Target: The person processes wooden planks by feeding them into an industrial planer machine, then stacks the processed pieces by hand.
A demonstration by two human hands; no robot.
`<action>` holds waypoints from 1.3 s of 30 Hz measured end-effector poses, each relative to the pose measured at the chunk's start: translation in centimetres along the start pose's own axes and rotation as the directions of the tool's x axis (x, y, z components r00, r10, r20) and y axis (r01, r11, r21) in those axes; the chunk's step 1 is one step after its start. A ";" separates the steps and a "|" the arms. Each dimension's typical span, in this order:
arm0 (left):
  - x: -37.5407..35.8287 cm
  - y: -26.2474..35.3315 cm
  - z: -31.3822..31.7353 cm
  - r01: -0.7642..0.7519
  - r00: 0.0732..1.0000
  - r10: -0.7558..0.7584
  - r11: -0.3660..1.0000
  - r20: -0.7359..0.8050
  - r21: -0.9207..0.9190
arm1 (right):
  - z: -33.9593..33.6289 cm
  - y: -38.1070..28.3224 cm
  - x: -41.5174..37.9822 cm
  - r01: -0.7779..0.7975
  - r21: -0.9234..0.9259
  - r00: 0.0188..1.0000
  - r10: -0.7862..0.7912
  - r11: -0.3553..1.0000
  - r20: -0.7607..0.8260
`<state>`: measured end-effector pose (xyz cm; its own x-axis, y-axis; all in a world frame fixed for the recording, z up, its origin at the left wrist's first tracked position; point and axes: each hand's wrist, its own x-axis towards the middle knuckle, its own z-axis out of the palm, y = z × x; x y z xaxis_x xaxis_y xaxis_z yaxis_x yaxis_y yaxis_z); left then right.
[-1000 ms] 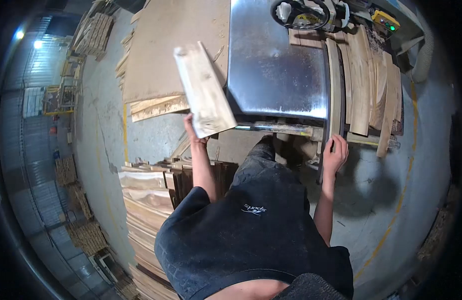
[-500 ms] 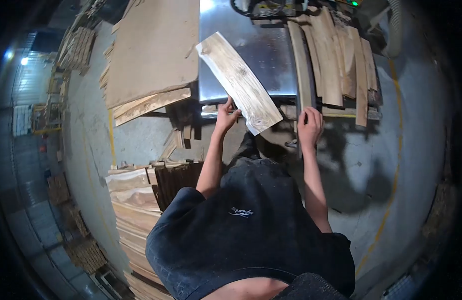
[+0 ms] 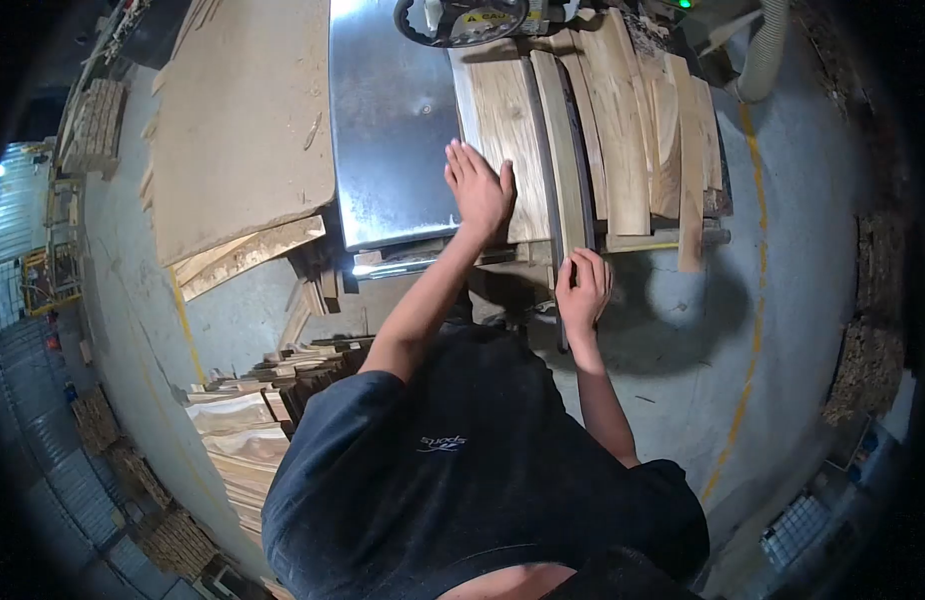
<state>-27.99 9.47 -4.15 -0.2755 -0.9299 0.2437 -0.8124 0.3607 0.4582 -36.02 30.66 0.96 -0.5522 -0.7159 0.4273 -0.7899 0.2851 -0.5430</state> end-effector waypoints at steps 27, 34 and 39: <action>18.4 -4.7 3.9 -0.119 0.889 -0.406 -0.648 0.209 -0.753 | 1.6 0.3 -0.5 -0.054 -0.186 0.981 0.087 0.981 0.174; 18.9 -5.1 5.0 0.103 0.885 -0.396 -0.345 0.245 -0.933 | 1.8 0.5 -0.6 -0.077 -0.136 0.986 0.096 0.988 0.137; 19.2 -10.5 1.1 0.601 0.785 0.182 -0.451 0.591 -0.660 | 2.1 0.5 1.5 0.033 -0.115 0.998 -0.026 0.993 0.061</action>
<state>-25.32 -12.18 -5.17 -0.6686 -0.7070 -0.2306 0.5396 -0.6746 0.5037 -36.72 28.38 -0.16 -0.5139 -0.7609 0.3963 -0.8333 0.3329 -0.4414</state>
